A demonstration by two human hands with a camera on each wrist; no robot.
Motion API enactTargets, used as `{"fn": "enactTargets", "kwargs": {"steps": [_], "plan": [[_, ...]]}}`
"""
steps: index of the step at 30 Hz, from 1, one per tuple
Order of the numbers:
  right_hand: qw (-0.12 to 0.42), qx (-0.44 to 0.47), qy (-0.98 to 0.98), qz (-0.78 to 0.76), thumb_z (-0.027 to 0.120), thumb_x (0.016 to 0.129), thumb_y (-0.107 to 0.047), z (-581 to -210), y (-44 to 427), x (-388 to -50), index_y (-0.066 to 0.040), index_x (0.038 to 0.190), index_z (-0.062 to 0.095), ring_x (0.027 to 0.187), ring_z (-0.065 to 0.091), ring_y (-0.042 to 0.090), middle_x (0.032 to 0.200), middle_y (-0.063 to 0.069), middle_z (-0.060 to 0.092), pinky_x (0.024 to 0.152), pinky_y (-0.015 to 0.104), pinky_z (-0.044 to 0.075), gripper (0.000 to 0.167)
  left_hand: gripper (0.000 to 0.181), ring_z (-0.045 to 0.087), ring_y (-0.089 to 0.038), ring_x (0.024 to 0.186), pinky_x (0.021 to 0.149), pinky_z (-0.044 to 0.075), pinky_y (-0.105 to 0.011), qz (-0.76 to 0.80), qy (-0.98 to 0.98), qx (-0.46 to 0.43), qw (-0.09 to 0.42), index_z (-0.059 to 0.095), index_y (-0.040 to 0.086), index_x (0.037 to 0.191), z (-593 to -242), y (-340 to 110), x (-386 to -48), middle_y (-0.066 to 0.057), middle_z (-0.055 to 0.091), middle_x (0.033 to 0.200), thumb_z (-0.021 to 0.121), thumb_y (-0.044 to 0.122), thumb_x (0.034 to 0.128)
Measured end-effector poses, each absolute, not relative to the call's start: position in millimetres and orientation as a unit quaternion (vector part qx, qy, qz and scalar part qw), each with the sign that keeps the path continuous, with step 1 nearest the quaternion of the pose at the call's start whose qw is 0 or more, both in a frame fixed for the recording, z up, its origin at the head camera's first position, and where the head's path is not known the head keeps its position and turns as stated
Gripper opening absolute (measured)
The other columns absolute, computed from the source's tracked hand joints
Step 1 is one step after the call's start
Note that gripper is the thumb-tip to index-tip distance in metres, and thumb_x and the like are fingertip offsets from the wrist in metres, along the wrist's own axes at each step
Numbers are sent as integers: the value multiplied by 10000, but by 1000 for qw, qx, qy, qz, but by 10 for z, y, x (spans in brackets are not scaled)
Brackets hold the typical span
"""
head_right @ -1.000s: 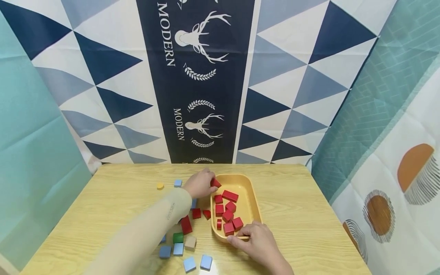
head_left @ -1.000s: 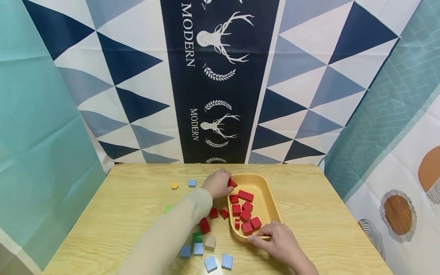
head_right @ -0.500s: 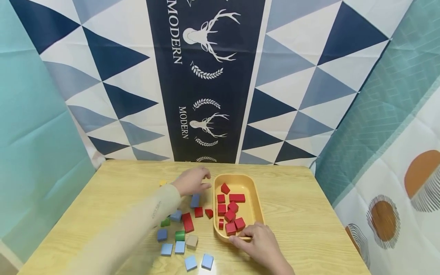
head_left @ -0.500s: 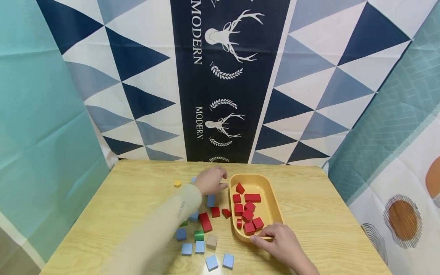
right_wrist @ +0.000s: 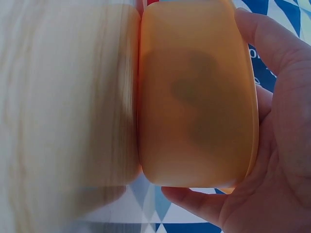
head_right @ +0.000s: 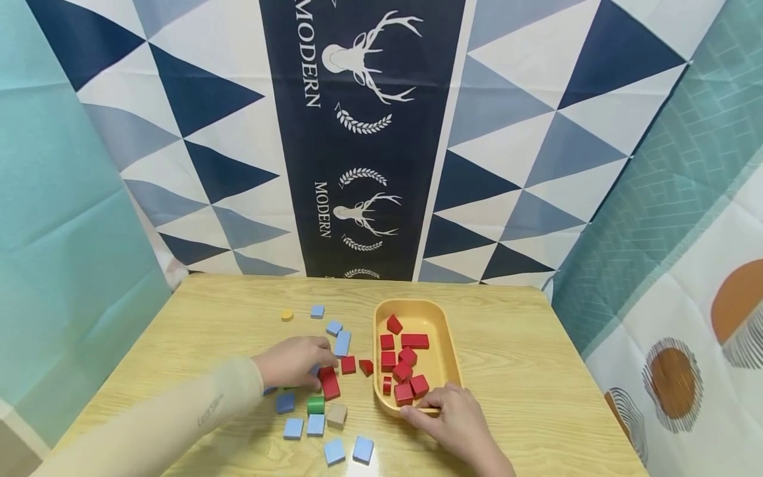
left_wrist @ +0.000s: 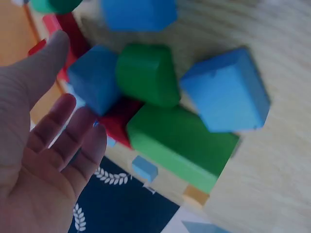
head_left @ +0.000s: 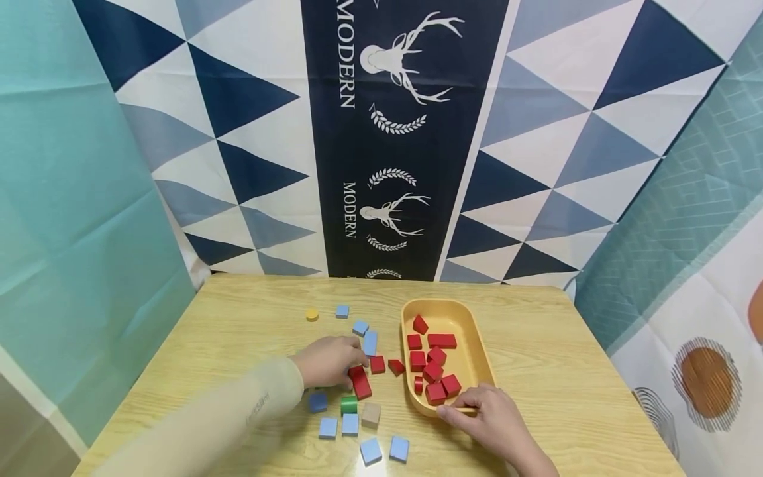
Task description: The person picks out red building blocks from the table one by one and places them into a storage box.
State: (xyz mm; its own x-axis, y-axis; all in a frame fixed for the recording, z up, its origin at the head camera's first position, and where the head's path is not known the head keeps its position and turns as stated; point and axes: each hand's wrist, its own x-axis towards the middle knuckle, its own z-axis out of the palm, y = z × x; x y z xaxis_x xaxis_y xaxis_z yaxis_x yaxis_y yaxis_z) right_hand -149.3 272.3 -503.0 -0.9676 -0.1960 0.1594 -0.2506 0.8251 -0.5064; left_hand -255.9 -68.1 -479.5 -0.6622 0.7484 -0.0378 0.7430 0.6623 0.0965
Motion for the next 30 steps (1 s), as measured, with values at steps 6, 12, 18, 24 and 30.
{"fn": "enactTargets", "kwargs": {"steps": [6,12,18,24,30], "plan": [[53,119,-952,276,845,855,-579,-5056,2723,-1497,-396,698,754,749,497,-72,747,-255,650,682,208,425,257,307,590,-77,867,865,571,-284,-28,904,427,28,792,317,1155,-4897,-630,-2514,45,688,1056,907,286,873],[51,116,-953,276,849,849,-579,-5048,2737,-1497,-392,699,754,747,488,-70,749,-251,651,676,207,416,257,228,617,-78,895,865,565,-276,-56,898,436,1,772,306,1106,-4977,-596,-2519,72,692,1048,870,355,905],[52,124,-950,282,844,855,-580,-5034,2744,-1491,-399,713,768,753,496,-72,754,-244,664,671,206,419,243,244,665,-109,972,937,574,-328,-9,917,398,3,710,240,1133,-4850,-615,-2512,72,737,1073,838,316,940],[50,112,-952,279,843,847,-596,-5039,2739,-1499,-405,705,759,761,504,-73,765,-254,666,686,209,431,252,248,612,-83,867,855,580,-293,101,931,351,-13,689,193,1166,-4514,-555,-2508,64,719,1053,792,329,986],[54,121,-953,273,843,854,-584,-5042,2733,-1504,-389,716,762,758,506,-71,759,-250,666,679,213,431,252,368,689,-137,1145,1057,579,-360,174,924,340,-25,683,182,1307,-4358,-199,-2344,22,741,1265,731,408,1021]]}}
